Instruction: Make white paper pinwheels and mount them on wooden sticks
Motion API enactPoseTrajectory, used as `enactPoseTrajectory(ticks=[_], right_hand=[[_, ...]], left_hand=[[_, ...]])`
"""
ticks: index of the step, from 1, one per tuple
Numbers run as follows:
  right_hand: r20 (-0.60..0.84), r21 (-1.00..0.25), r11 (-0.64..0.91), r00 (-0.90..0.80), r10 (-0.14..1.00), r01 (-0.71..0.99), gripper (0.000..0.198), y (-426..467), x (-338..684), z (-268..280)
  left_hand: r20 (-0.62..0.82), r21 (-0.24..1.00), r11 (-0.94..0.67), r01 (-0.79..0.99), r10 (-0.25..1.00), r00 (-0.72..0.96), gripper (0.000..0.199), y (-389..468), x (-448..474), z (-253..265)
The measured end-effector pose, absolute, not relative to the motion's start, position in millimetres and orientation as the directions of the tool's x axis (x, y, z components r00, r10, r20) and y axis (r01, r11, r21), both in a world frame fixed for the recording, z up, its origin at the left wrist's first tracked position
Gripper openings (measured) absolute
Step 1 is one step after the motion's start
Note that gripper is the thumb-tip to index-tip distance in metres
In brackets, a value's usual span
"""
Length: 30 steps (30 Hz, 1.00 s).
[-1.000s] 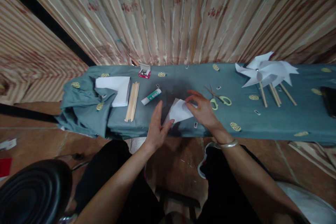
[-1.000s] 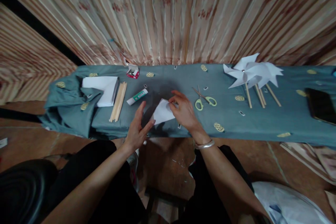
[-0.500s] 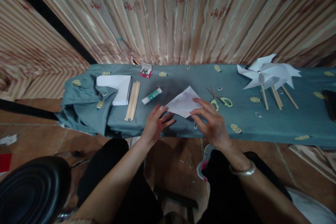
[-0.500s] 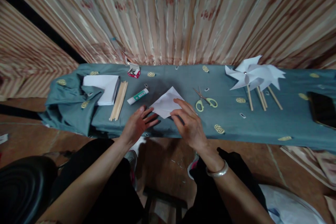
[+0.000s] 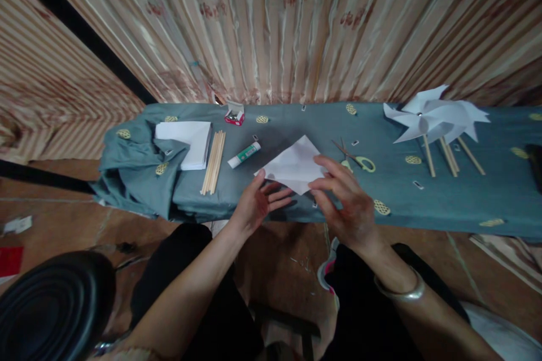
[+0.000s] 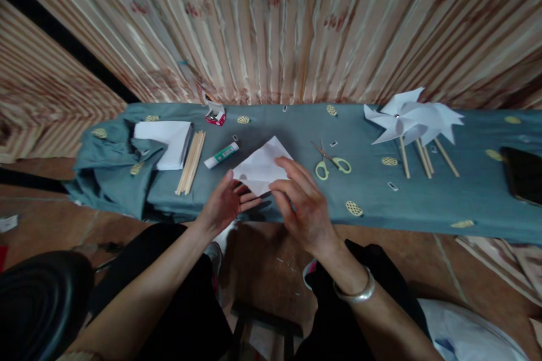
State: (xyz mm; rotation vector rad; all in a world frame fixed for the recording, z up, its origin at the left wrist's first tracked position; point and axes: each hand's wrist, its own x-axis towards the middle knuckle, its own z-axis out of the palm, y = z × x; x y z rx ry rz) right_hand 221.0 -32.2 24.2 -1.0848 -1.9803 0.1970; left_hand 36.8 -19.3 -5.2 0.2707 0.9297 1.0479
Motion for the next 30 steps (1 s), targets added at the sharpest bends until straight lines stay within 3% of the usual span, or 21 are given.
enactPoseTrajectory(ticks=[4,7,9,12,15,17,19,22,25,30], right_hand=[[0.6,-0.436,0.683,-0.376,0.706,0.586,0.015,-37.8,210.5,19.6],[0.601,-0.46,0.64,-0.315,0.735,0.615,0.015,-39.2,211.2,16.1],[0.56,-0.541,0.562,-0.23,0.796,0.625,0.012,-38.3,214.3,14.6],[0.306,-0.754,0.327,-0.136,0.942,0.57,0.02,-31.9,216.0,9.8],[-0.059,-0.953,-0.025,-0.102,0.993,0.303,0.033,-20.7,208.8,0.9],[-0.239,-0.971,-0.235,-0.112,0.964,0.049,0.041,-13.9,200.1,-4.8],[-0.322,-0.932,-0.332,-0.09,0.943,-0.144,0.043,-9.6,190.7,-8.7],[-0.316,-0.909,-0.314,-0.039,0.948,-0.273,0.043,-7.5,178.9,-11.8],[-0.274,-0.924,-0.274,-0.036,0.961,-0.267,0.043,-6.3,173.5,-14.1],[-0.212,-0.977,-0.212,-0.013,0.977,0.023,0.048,7.1,202.7,-15.0]], left_hand=[[-0.534,0.581,0.435,-0.687,0.841,0.081,0.014,-8.8,32.9,-6.9],[-0.51,0.606,0.313,-0.731,0.859,-0.055,0.012,-0.2,24.8,-4.7],[-0.487,0.612,0.252,-0.749,0.867,-0.107,0.012,3.1,20.2,-2.0],[-0.452,0.609,0.197,-0.768,0.882,-0.132,0.018,3.9,18.8,0.5],[-0.429,0.616,0.207,-0.76,0.897,-0.103,0.022,1.6,24.2,0.0],[-0.416,0.624,0.229,-0.747,0.907,-0.069,0.023,-0.7,29.1,-1.0],[-0.404,0.636,0.248,-0.731,0.914,-0.041,0.024,-2.8,32.8,-1.9],[-0.413,0.654,0.281,-0.703,0.91,-0.021,0.024,-4.2,34.9,-2.6],[-0.417,0.662,0.281,-0.695,0.908,-0.03,0.024,-3.0,33.9,-2.0],[-0.389,0.665,0.206,-0.717,0.916,-0.098,0.02,0.8,30.7,1.4]])
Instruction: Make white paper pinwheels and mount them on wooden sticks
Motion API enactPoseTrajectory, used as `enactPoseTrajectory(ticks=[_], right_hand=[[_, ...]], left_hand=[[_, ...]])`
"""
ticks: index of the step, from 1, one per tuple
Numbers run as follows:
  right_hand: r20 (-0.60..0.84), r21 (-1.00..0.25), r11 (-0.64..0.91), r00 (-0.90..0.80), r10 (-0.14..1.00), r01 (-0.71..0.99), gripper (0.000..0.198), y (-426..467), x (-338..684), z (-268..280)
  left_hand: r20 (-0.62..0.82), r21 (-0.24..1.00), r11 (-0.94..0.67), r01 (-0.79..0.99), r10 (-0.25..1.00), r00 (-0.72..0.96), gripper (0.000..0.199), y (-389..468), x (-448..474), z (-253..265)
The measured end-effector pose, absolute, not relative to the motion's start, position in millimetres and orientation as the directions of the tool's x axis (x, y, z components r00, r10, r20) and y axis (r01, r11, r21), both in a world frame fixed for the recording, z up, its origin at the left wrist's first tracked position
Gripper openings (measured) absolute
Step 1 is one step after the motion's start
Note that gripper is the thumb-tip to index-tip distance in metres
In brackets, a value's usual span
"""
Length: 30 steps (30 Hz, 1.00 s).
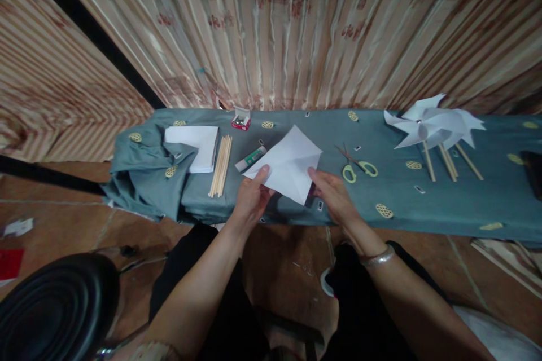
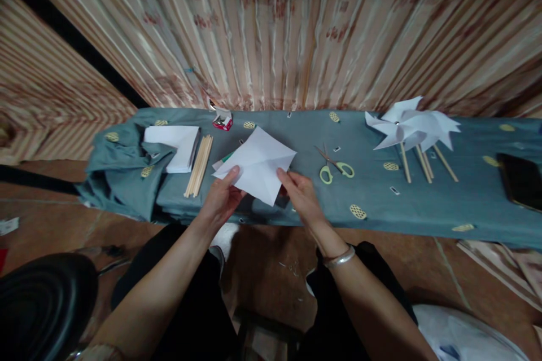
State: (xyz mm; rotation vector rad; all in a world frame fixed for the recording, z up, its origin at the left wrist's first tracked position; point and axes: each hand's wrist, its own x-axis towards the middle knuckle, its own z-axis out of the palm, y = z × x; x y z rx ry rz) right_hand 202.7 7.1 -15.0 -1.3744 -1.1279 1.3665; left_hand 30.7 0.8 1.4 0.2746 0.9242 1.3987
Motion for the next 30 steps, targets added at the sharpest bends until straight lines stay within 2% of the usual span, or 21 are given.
enactPoseTrajectory(ticks=[2,3,5,6,8,10,15,18,20,21,23,25,26,28,30], right_hand=[[-0.09,-0.96,-0.106,0.073,0.993,0.259,0.052,15.2,231.4,-14.0],[0.014,-0.895,-0.042,0.122,0.992,0.444,0.049,18.6,247.3,-13.8],[0.195,-0.6,-0.013,0.162,0.967,0.8,0.042,22.6,276.6,-15.0],[0.227,-0.456,-0.04,0.159,0.961,0.889,0.043,23.2,288.1,-16.6],[0.198,-0.272,-0.066,0.123,0.972,0.96,0.049,22.6,302.6,-21.2],[0.173,-0.173,-0.048,0.078,0.982,0.984,0.052,22.2,306.8,-25.4],[0.142,-0.094,-0.014,0.027,0.989,0.995,0.041,26.6,303.8,-23.6],[0.078,-0.109,-0.011,0.02,0.997,0.994,0.036,24.8,305.8,-20.1],[0.076,-0.182,-0.014,0.028,0.997,0.983,0.036,19.5,307.6,-20.7],[0.077,-0.256,-0.026,0.047,0.996,0.966,0.036,15.9,307.9,-21.9],[0.025,-0.496,-0.093,0.121,0.992,0.863,0.036,8.4,306.5,-24.6],[-0.12,-0.782,-0.181,0.142,0.983,0.596,0.04,1.7,301.3,-25.8],[-0.205,-0.876,-0.235,0.115,0.972,0.421,0.045,-1.3,297.1,-25.1],[-0.336,-0.933,-0.337,0.025,0.941,0.127,0.052,-6.7,286.1,-21.4],[-0.395,-0.915,-0.401,-0.091,0.914,-0.049,0.053,-12.5,273.0,-16.1]], left_hand=[[-0.398,0.669,0.195,-0.717,0.909,-0.125,0.018,0.8,28.7,3.9],[-0.404,0.67,0.195,-0.716,0.905,-0.132,0.016,0.4,27.5,5.6],[-0.413,0.675,0.198,-0.711,0.9,-0.141,0.013,-0.9,25.0,10.3],[-0.415,0.679,0.198,-0.707,0.898,-0.147,0.013,-1.4,23.9,13.3],[-0.408,0.693,0.194,-0.694,0.9,-0.156,0.015,-1.0,23.0,20.5],[-0.38,0.709,0.182,-0.681,0.913,-0.152,0.016,2.1,24.3,28.0],[-0.298,0.721,0.158,-0.674,0.95,-0.095,0.018,20.7,34.3,34.2],[-0.301,0.716,0.148,-0.683,0.947,-0.111,0.018,32.3,37.1,28.1],[-0.304,0.717,0.135,-0.684,0.943,-0.133,0.016,37.4,35.7,25.0],[-0.304,0.717,0.126,-0.686,0.942,-0.145,0.016,39.2,34.1,24.6],[-0.292,0.718,0.103,-0.688,0.942,-0.164,0.015,41.8,29.6,26.3],[-0.263,0.724,0.07,-0.687,0.948,-0.181,0.015,43.9,24.1,29.9],[-0.247,0.727,0.051,-0.685,0.95,-0.192,0.016,44.9,21.2,31.7],[-0.23,0.73,0.02,-0.683,0.949,-0.218,0.02,46.8,15.7,34.2],[-0.225,0.73,-0.002,-0.684,0.944,-0.243,0.027,48.6,10.8,34.9]])
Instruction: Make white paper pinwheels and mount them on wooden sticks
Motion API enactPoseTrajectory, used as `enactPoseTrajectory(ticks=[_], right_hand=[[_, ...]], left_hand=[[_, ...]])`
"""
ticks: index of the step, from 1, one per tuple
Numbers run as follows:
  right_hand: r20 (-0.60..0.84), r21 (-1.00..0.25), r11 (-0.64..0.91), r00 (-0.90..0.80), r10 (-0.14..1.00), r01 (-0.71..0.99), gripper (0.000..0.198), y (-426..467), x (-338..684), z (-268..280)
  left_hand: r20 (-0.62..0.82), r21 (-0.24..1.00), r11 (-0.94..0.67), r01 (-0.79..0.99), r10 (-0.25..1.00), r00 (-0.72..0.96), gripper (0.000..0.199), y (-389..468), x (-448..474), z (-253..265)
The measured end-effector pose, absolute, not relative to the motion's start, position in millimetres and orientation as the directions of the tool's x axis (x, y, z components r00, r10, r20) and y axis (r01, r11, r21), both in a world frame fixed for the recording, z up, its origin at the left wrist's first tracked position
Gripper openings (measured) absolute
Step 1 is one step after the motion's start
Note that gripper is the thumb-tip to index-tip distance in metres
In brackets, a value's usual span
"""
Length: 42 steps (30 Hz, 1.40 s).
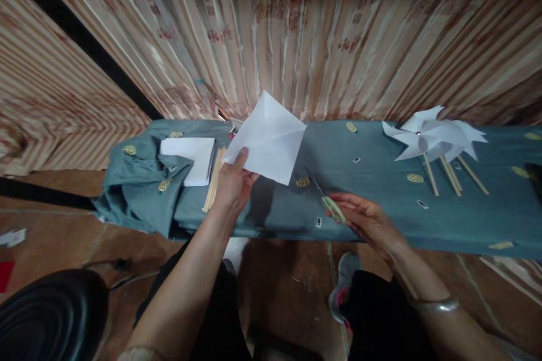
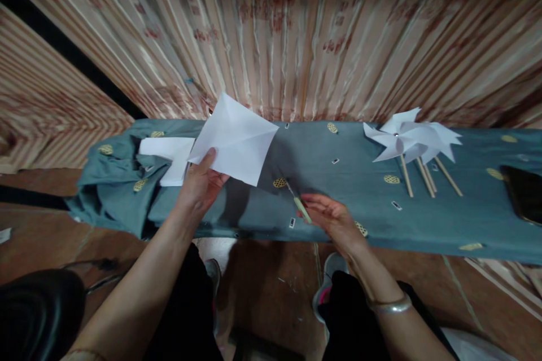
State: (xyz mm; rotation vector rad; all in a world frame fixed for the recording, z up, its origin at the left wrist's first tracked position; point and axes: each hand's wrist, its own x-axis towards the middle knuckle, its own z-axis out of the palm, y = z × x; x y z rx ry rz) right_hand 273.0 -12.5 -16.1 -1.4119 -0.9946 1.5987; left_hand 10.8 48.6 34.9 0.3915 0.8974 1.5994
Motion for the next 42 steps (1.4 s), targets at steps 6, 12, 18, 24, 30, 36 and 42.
enactPoseTrajectory(ticks=[6,12,18,24,30,36,42], right_hand=[[-0.326,-0.914,-0.391,-0.369,0.87,-0.113,0.058,-31.0,242.3,-14.6],[-0.226,-0.958,-0.282,-0.461,0.858,-0.056,0.061,-34.1,234.2,-23.9],[-0.195,-0.971,-0.235,-0.459,0.867,-0.031,0.062,-30.3,227.6,-21.2],[-0.187,-0.973,-0.227,-0.445,0.876,-0.038,0.064,-27.2,222.2,-19.0],[-0.182,-0.974,-0.222,-0.451,0.874,-0.039,0.065,-24.6,220.5,-18.8],[-0.171,-0.976,-0.214,-0.438,0.883,-0.051,0.062,-24.2,219.2,-21.8],[-0.179,-0.978,-0.206,-0.446,0.877,-0.012,0.065,-23.0,219.5,-21.8]], left_hand=[[-0.205,0.729,-0.027,-0.683,0.945,-0.257,0.034,53.1,6.6,33.9],[-0.242,0.727,0.027,-0.686,0.945,-0.219,0.024,52.9,21.7,31.5],[-0.273,0.73,0.083,-0.678,0.945,-0.178,0.024,48.6,33.3,29.1],[-0.257,0.733,0.097,-0.673,0.956,-0.142,0.022,46.0,38.0,25.2],[-0.237,0.739,0.095,-0.667,0.964,-0.125,0.019,45.0,38.0,22.8],[-0.221,0.754,0.088,-0.651,0.967,-0.125,0.019,44.0,35.4,21.5],[-0.232,0.756,0.09,-0.648,0.963,-0.137,0.02,43.4,34.6,21.5]])
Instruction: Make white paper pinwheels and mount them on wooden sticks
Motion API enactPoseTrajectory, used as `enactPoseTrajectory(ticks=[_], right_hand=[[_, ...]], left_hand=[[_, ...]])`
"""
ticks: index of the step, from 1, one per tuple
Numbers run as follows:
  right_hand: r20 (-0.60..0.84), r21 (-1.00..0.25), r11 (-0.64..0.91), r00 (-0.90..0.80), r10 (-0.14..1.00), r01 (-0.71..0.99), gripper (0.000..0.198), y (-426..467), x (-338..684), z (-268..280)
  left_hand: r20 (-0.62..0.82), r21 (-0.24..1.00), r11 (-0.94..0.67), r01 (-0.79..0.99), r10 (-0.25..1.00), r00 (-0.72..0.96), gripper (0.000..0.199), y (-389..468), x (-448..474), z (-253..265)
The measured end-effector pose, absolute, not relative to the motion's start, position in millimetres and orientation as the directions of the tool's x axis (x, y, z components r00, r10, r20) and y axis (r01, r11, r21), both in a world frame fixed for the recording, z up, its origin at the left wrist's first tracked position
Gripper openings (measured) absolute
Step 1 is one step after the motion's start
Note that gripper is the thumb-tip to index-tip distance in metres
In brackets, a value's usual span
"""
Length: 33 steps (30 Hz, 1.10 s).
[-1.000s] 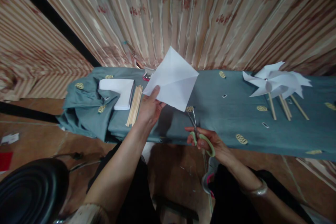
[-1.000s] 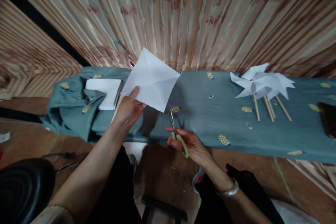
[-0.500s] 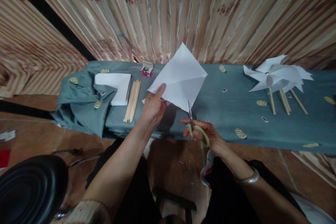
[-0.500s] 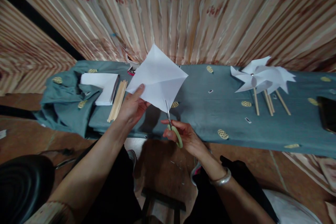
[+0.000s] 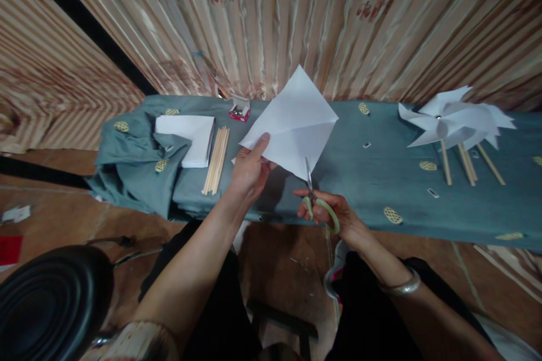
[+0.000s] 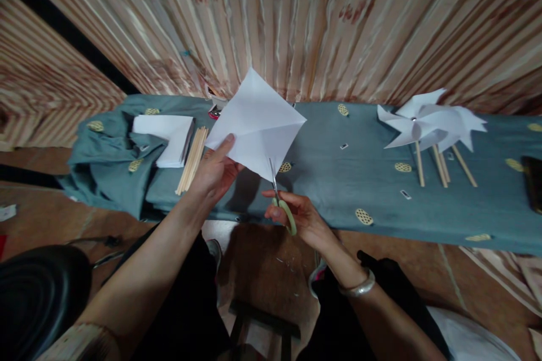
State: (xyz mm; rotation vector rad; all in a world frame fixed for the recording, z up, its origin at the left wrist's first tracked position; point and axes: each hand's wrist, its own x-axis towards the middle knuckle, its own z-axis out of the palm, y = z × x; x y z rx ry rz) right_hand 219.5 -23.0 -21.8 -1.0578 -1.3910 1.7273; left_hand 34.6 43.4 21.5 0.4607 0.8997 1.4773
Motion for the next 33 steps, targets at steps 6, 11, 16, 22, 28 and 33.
enactPoseTrajectory(ticks=[6,11,16,22,28,33], right_hand=[[-0.191,-0.978,-0.207,-0.455,0.87,0.015,0.066,-22.0,219.8,-20.6],[-0.189,-0.976,-0.219,-0.454,0.871,-0.013,0.063,-22.8,218.5,-19.9],[-0.191,-0.974,-0.226,-0.462,0.866,-0.02,0.065,-22.7,217.1,-20.3],[-0.182,-0.976,-0.218,-0.47,0.864,-0.023,0.063,-22.9,217.6,-22.0],[-0.215,-0.97,-0.243,-0.448,0.868,-0.005,0.063,-23.9,217.4,-21.0],[-0.209,-0.974,-0.226,-0.454,0.866,0.017,0.063,-23.7,216.9,-24.5]], left_hand=[[-0.231,0.75,0.079,-0.656,0.962,-0.147,0.011,43.0,31.9,23.8],[-0.248,0.757,0.093,-0.646,0.956,-0.153,0.012,42.9,32.3,25.9],[-0.255,0.76,0.101,-0.642,0.955,-0.152,0.01,43.1,34.3,27.4],[-0.257,0.759,0.108,-0.643,0.956,-0.143,0.015,43.5,34.3,25.4],[-0.239,0.77,0.104,-0.629,0.962,-0.132,0.02,42.0,33.8,25.8],[-0.247,0.755,0.095,-0.649,0.958,-0.147,0.021,41.8,33.1,25.1]])
